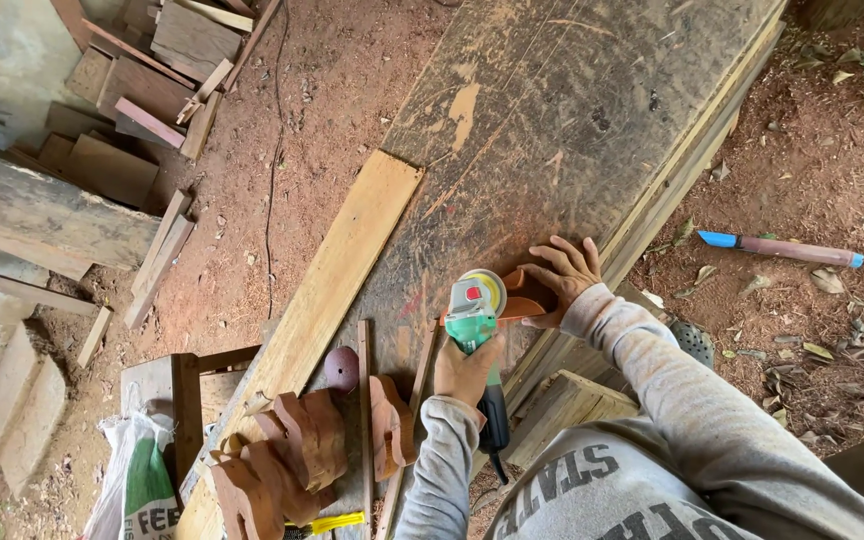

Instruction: Use an angle grinder with a sanding attachment to smooth small wooden pieces.

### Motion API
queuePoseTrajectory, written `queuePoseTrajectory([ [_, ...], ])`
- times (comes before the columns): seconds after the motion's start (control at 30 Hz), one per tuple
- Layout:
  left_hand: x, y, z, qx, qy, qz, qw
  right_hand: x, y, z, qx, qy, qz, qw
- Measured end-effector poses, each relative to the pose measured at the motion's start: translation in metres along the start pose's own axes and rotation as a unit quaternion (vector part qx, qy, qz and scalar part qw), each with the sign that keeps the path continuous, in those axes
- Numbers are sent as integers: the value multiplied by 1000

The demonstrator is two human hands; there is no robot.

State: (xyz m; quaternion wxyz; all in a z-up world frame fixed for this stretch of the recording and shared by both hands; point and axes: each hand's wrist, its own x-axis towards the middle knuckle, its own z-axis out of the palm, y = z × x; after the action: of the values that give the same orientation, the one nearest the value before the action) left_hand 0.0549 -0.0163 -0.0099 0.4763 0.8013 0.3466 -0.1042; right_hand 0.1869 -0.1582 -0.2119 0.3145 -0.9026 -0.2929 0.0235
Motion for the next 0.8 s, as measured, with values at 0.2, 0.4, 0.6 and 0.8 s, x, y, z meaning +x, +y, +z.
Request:
queuePoseTrajectory([
  [0.2, -8, -9, -12, 1, 41, -15, 999, 0, -5, -8, -10, -22, 16, 1000],
  [0.4, -17, -11, -25, -58, 51, -4, 997, 0, -6, -8, -16, -33, 27, 999],
  [0.6, -16, -27, -32, -77, 74, -14, 994, 0, -9, -14, -27, -46, 25, 998],
  [0.8, -22, -18, -25, -80, 57, 13, 995, 0, -9, -14, -15, -59, 34, 998],
])
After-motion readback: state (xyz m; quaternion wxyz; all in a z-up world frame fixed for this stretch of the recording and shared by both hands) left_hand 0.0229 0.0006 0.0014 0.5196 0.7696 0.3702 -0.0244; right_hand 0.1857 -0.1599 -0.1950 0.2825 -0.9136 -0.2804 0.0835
